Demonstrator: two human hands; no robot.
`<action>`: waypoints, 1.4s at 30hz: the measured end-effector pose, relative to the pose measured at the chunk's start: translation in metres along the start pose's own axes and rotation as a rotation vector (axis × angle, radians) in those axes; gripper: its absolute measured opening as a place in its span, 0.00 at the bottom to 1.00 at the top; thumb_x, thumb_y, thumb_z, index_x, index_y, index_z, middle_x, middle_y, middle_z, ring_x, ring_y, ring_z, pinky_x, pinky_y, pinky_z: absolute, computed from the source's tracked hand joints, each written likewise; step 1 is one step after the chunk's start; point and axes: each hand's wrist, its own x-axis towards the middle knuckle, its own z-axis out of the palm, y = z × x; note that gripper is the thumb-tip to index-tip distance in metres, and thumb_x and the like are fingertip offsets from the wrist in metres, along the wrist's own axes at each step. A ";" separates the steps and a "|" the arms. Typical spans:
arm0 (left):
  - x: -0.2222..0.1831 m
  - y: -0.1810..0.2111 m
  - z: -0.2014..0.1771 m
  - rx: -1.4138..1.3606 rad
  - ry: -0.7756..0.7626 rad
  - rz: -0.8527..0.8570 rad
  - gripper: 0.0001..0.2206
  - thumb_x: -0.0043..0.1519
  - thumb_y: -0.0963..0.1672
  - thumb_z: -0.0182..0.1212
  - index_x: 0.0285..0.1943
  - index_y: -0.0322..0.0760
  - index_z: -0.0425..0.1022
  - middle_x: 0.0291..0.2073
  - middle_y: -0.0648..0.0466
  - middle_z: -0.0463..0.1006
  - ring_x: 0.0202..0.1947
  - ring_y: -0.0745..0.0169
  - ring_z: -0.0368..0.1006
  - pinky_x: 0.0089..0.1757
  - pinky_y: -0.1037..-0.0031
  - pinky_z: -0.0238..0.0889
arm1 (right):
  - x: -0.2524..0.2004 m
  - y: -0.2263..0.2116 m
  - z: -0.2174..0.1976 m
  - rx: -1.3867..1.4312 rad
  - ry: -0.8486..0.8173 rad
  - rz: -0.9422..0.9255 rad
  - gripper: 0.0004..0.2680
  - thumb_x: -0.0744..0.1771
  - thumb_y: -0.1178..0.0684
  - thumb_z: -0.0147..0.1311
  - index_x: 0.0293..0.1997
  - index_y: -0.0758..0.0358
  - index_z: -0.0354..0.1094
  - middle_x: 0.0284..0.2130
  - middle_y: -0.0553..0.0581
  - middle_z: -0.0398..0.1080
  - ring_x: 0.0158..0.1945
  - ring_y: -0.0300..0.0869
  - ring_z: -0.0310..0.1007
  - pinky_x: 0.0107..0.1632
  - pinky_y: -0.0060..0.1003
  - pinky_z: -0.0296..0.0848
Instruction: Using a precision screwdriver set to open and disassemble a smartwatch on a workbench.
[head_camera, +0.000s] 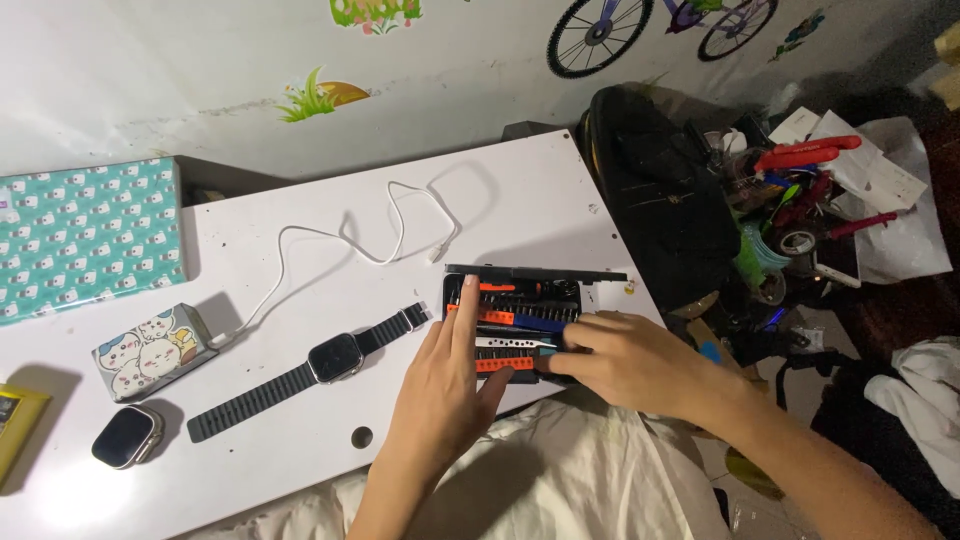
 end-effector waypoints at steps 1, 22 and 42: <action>0.002 0.001 -0.002 0.001 0.002 0.003 0.51 0.65 0.44 0.75 0.91 0.26 0.39 0.72 0.39 0.75 0.57 0.37 0.73 0.55 0.54 0.72 | 0.001 0.001 -0.002 -0.003 0.002 0.000 0.10 0.69 0.64 0.63 0.53 0.55 0.81 0.37 0.54 0.70 0.37 0.48 0.75 0.39 0.48 0.81; 0.006 0.006 0.005 0.191 0.075 -0.026 0.53 0.66 0.45 0.75 0.95 0.32 0.37 0.60 0.38 0.83 0.53 0.39 0.81 0.52 0.58 0.77 | 0.042 0.007 -0.068 0.382 -0.381 0.236 0.04 0.72 0.48 0.62 0.52 0.46 0.78 0.38 0.53 0.71 0.40 0.60 0.83 0.43 0.53 0.82; -0.021 0.004 -0.020 0.042 0.347 0.261 0.12 0.70 0.39 0.73 0.61 0.32 0.80 0.45 0.45 0.82 0.37 0.41 0.74 0.43 0.55 0.71 | 0.001 -0.070 -0.055 0.614 0.215 0.313 0.10 0.67 0.53 0.69 0.54 0.53 0.87 0.44 0.47 0.92 0.41 0.34 0.91 0.44 0.30 0.87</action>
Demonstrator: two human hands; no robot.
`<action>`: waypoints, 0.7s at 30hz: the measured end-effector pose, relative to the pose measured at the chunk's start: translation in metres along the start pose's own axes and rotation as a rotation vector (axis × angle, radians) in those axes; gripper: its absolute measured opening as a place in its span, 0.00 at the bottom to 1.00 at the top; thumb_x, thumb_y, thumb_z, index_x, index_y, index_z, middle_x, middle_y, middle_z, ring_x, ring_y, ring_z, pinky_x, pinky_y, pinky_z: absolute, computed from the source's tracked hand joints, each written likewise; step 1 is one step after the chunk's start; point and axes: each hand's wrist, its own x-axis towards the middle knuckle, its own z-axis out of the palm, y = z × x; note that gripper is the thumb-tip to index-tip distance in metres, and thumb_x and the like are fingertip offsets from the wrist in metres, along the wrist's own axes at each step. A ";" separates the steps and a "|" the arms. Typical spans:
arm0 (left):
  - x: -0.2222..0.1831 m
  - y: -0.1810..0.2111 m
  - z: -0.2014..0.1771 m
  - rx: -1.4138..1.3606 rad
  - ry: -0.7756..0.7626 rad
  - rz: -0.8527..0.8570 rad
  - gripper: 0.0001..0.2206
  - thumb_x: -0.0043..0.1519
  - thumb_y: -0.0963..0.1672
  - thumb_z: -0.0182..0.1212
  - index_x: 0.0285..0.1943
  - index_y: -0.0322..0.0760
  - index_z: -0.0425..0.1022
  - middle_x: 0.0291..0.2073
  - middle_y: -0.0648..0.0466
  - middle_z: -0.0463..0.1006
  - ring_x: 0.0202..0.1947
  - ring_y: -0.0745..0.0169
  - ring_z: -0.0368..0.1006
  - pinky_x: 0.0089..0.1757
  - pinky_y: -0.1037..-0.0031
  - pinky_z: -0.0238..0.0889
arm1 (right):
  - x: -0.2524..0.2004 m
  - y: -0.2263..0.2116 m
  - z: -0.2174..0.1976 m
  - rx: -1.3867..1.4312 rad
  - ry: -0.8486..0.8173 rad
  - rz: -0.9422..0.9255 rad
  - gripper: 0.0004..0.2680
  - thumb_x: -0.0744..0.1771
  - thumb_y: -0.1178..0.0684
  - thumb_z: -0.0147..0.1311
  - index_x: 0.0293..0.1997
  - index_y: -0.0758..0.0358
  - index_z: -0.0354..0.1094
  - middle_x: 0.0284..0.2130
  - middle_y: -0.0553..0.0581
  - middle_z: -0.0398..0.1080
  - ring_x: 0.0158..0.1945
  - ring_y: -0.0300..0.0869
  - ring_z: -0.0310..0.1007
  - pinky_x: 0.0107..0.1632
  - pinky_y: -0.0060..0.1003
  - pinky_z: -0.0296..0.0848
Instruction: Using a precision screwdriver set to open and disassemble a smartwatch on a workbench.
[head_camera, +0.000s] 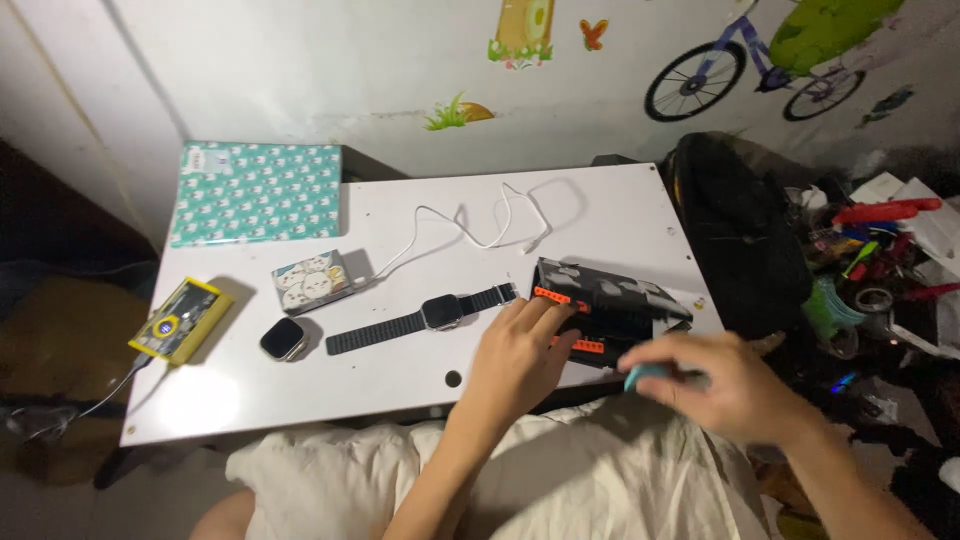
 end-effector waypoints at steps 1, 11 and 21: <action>0.001 -0.004 -0.014 0.011 0.004 -0.002 0.12 0.70 0.39 0.73 0.61 0.32 0.80 0.45 0.45 0.82 0.37 0.41 0.74 0.43 0.55 0.71 | -0.003 -0.011 0.004 0.003 -0.003 -0.011 0.10 0.67 0.53 0.69 0.54 0.53 0.87 0.44 0.47 0.92 0.41 0.34 0.91 0.44 0.30 0.87; -0.040 -0.075 -0.090 0.569 -0.328 -0.361 0.27 0.67 0.52 0.72 0.74 0.42 0.75 0.63 0.46 0.78 0.59 0.36 0.70 0.56 0.46 0.64 | 0.024 -0.108 0.024 0.588 0.192 -0.207 0.09 0.67 0.66 0.68 0.50 0.64 0.77 0.40 0.60 0.86 0.46 0.46 0.90 0.53 0.37 0.93; -0.010 -0.015 -0.171 -0.157 0.076 -0.430 0.21 0.79 0.50 0.50 0.73 0.33 0.73 0.56 0.46 0.75 0.49 0.52 0.77 0.55 0.63 0.69 | 0.107 -0.155 -0.009 0.567 0.700 -0.633 0.05 0.80 0.63 0.54 0.61 0.59 0.70 0.45 0.56 0.78 0.42 0.45 0.84 0.44 0.40 0.94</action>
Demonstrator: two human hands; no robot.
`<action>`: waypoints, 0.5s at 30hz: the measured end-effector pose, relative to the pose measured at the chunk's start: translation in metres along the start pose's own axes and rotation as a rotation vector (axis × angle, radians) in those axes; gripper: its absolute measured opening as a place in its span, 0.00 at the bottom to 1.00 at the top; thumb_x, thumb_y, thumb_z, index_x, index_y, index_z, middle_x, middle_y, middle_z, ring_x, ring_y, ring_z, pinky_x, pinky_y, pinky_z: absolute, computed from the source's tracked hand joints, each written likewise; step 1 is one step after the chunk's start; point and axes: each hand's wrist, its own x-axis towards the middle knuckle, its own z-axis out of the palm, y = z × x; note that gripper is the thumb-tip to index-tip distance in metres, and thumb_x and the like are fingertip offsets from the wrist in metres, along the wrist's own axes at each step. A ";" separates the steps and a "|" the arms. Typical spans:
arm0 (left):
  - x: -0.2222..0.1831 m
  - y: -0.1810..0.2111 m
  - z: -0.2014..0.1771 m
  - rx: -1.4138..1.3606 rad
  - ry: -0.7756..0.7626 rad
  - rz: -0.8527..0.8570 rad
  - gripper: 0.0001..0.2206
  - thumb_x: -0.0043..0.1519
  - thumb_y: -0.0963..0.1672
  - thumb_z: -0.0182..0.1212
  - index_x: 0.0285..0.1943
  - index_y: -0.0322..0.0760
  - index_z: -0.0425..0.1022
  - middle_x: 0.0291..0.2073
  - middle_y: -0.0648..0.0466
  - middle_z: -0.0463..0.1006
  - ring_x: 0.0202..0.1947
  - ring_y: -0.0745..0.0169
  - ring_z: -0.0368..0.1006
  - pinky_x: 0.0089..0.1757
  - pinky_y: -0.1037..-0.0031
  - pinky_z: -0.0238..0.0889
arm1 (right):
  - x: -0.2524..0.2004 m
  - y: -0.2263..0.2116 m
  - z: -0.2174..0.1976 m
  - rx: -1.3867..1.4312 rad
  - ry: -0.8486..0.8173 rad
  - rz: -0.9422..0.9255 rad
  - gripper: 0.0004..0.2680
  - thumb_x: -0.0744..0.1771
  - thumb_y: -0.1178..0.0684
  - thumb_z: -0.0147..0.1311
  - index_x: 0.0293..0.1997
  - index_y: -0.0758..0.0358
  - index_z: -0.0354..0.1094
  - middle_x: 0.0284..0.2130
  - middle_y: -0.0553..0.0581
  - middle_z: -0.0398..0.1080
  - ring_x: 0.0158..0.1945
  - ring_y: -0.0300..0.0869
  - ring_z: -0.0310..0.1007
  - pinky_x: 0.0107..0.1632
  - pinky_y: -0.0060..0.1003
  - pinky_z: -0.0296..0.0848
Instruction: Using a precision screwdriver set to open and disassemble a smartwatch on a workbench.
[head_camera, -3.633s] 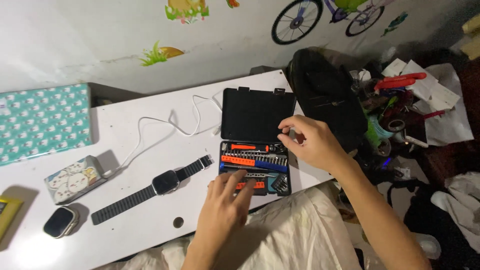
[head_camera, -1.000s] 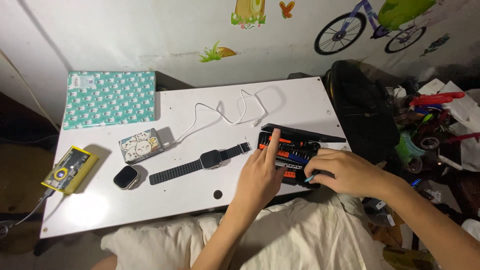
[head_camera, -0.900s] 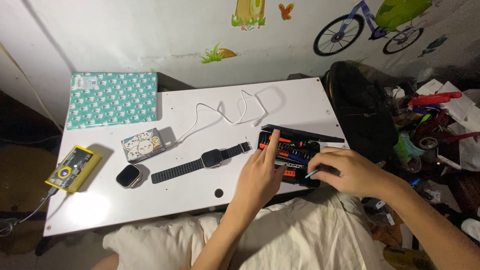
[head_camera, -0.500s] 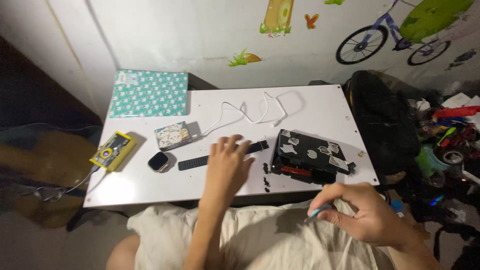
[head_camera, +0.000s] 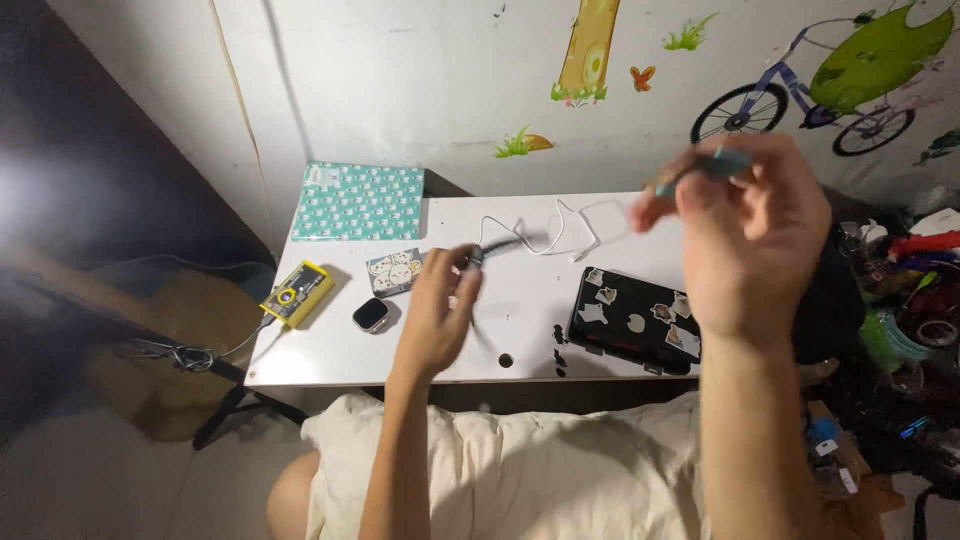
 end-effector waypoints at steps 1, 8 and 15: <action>0.000 0.003 -0.002 0.002 0.000 0.005 0.21 0.79 0.50 0.50 0.73 0.33 0.73 0.56 0.46 0.75 0.49 0.52 0.77 0.55 0.63 0.69 | -0.003 0.001 0.007 0.000 0.002 -0.005 0.05 0.80 0.63 0.54 0.61 0.59 0.70 0.45 0.56 0.78 0.42 0.45 0.84 0.44 0.40 0.94; -0.018 -0.015 0.027 -1.300 0.047 -0.270 0.27 0.77 0.53 0.42 0.69 0.26 0.72 0.35 0.38 0.75 0.18 0.57 0.64 0.29 0.63 0.61 | -0.076 0.014 0.068 -0.029 0.165 0.226 0.06 0.75 0.54 0.59 0.49 0.66 0.69 0.29 0.66 0.77 0.29 0.50 0.81 0.35 0.43 0.83; -0.069 0.025 0.052 -1.572 -0.139 -0.377 0.25 0.79 0.53 0.40 0.65 0.23 0.69 0.34 0.35 0.78 0.12 0.59 0.55 0.21 0.66 0.57 | -0.139 0.035 0.068 -0.221 0.011 0.433 0.05 0.73 0.55 0.60 0.50 0.65 0.75 0.42 0.61 0.83 0.43 0.44 0.88 0.49 0.34 0.85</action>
